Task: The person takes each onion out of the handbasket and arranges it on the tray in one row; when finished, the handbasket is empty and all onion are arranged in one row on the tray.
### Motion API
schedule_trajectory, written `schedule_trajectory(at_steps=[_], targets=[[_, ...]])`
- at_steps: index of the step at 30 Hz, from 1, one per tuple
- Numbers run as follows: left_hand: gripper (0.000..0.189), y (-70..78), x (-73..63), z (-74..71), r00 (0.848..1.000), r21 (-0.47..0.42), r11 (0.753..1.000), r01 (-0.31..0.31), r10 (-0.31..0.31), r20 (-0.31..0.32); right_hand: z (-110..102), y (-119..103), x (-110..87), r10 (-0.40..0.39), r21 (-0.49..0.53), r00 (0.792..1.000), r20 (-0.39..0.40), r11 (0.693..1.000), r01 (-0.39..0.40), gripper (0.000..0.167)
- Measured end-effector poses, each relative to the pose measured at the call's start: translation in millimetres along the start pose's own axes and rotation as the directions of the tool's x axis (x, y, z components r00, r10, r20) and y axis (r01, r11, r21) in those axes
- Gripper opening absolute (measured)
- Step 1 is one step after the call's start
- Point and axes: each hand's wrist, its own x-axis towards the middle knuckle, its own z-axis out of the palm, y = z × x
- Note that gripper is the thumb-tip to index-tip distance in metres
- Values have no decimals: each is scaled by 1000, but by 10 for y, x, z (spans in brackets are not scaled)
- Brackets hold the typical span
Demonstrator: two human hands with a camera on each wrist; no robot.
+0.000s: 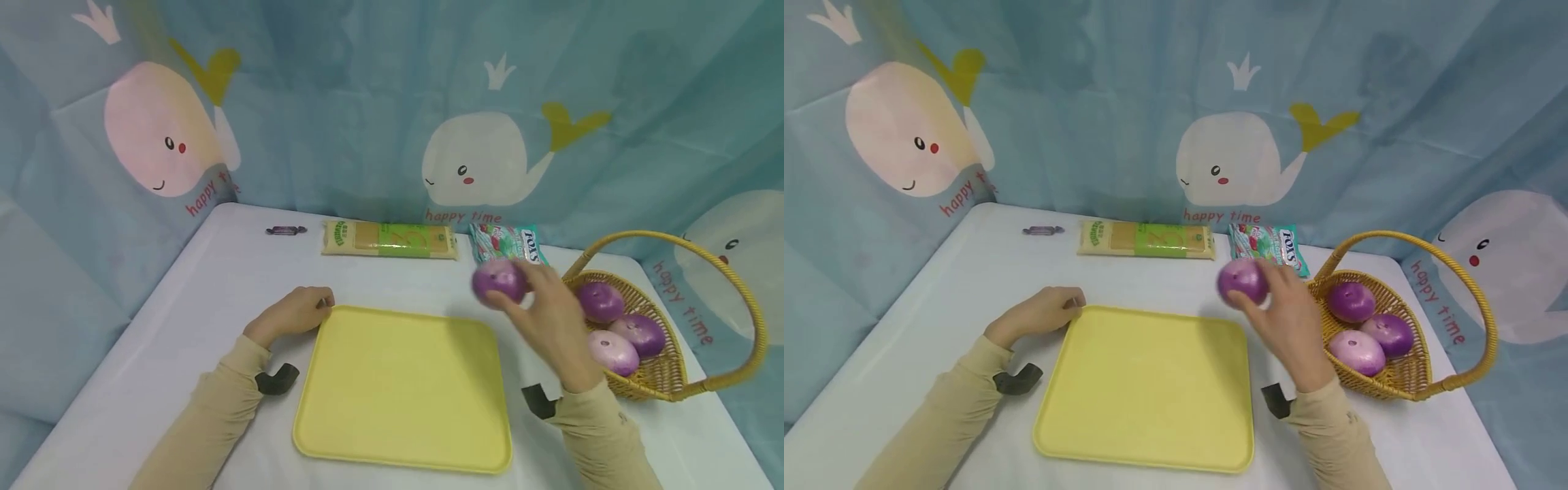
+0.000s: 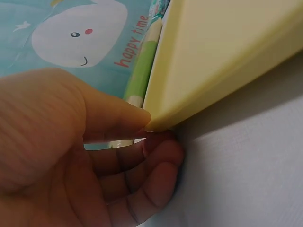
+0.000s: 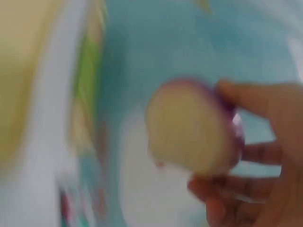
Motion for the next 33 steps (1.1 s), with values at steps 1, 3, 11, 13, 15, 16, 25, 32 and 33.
schedule_trajectory(at_steps=[1,3,11,13,15,16,25,32,33], targets=[[18,2,12,-10,1000,4,1000,-5,5,-1,112,-139,25,-85,31,996,26,996,84,66],[18,-10,35,-18,1000,9,1000,-5,5,1,355,-410,52,-242,104,964,112,967,231,65],[15,-76,59,-4,1000,-43,999,0,0,7,1080,-1148,-4,-452,210,801,393,892,400,58],[14,-95,57,11,1000,-87,996,0,2,17,1165,-1216,-5,-449,199,790,418,894,403,58],[13,-112,57,19,1000,-122,993,-6,9,24,1226,-1267,1,-447,188,785,429,894,407,59],[13,-120,59,22,1000,-132,991,-6,9,24,1248,-1288,5,-450,185,783,429,892,412,60],[15,-194,53,5,999,-189,982,-28,33,22,1207,-1249,59,-407,212,806,430,913,348,67],[16,-188,35,-10,998,-235,972,-21,34,49,491,-143,-8,-177,35,978,110,984,174,43],[16,-188,36,-12,998,-235,972,-25,38,47,365,85,-54,-124,-13,991,52,992,125,39]])
